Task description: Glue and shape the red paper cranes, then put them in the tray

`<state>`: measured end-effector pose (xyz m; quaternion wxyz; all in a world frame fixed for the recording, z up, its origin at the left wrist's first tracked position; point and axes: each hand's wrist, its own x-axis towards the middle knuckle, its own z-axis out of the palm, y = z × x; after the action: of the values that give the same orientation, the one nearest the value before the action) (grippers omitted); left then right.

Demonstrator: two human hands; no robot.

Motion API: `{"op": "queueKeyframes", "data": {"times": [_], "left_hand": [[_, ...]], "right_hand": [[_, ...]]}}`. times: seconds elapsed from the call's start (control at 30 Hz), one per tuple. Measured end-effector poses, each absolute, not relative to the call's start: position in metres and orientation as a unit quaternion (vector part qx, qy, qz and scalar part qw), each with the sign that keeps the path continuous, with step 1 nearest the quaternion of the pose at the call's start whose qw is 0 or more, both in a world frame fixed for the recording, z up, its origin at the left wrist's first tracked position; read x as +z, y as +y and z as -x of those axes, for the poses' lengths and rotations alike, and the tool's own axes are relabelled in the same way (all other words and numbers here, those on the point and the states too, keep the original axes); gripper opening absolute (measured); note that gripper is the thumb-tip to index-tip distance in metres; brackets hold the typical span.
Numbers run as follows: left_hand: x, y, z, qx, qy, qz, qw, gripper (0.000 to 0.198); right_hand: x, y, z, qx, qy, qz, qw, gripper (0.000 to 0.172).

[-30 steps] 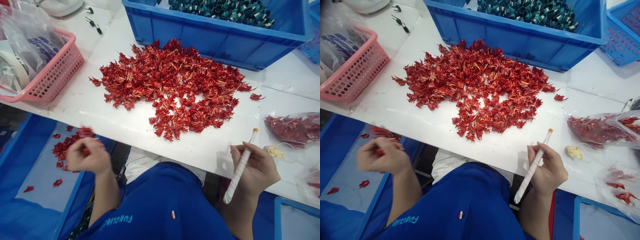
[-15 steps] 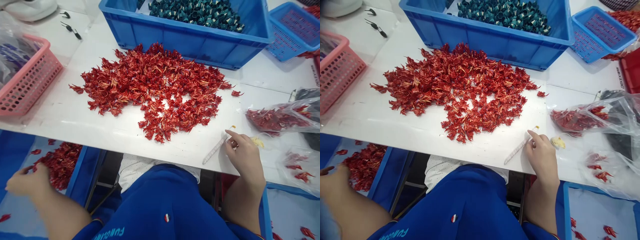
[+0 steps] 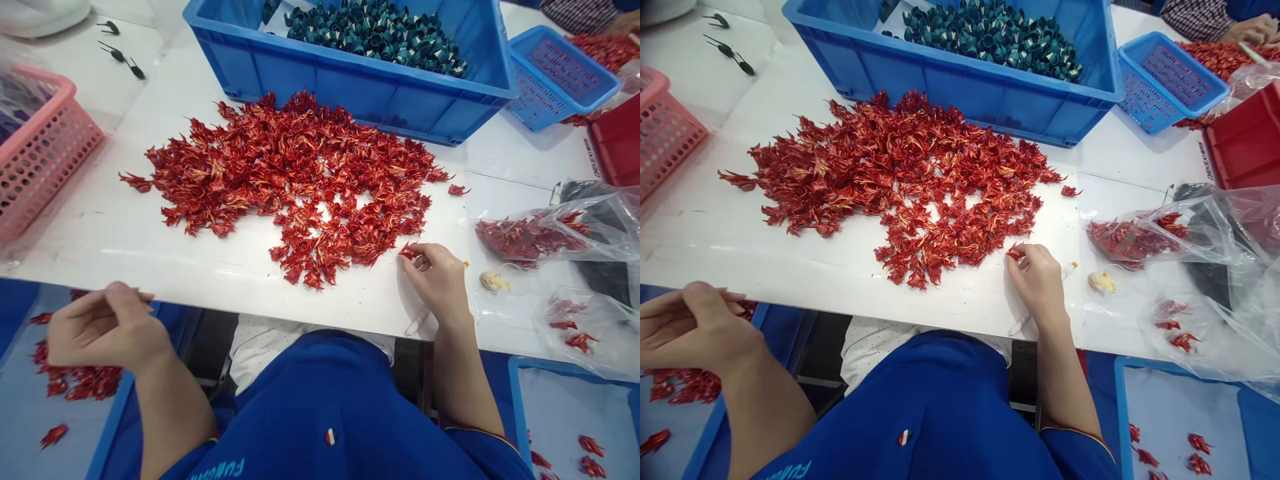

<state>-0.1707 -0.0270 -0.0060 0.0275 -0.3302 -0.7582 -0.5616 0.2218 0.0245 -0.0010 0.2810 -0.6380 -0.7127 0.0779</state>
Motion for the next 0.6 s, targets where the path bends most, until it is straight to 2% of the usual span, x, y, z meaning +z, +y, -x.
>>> {"op": "queueKeyframes", "data": {"times": [0.03, 0.1, 0.2, 0.33, 0.47, 0.6], "left_hand": [[-0.008, -0.028, 0.159, -0.604, -0.723, 0.326, 0.076, 0.016], [-0.010, -0.030, 0.132, -0.654, -0.658, 0.370, 0.054, 0.011], [-0.009, -0.035, 0.089, -0.661, -0.588, 0.455, -0.101, 0.008], [0.000, -0.038, 0.034, -0.531, -0.530, 0.542, -0.380, 0.004], [0.008, -0.037, 0.002, -0.464, -0.447, 0.495, -0.584, 0.023], [0.010, -0.036, -0.005, -0.448, -0.390, 0.428, -0.682, 0.038]], "right_hand": [[0.000, 0.021, -0.222, 0.078, -0.701, 0.634, 0.316, 0.008], [0.002, 0.012, -0.220, 0.092, -0.672, 0.624, 0.388, 0.010], [0.003, -0.002, -0.209, 0.173, -0.617, 0.582, 0.501, 0.013], [-0.002, -0.022, -0.185, 0.302, -0.548, 0.478, 0.616, 0.014], [-0.007, -0.033, -0.157, 0.300, -0.554, 0.432, 0.645, 0.016], [-0.012, -0.035, -0.143, 0.218, -0.627, 0.427, 0.614, 0.023]]}}
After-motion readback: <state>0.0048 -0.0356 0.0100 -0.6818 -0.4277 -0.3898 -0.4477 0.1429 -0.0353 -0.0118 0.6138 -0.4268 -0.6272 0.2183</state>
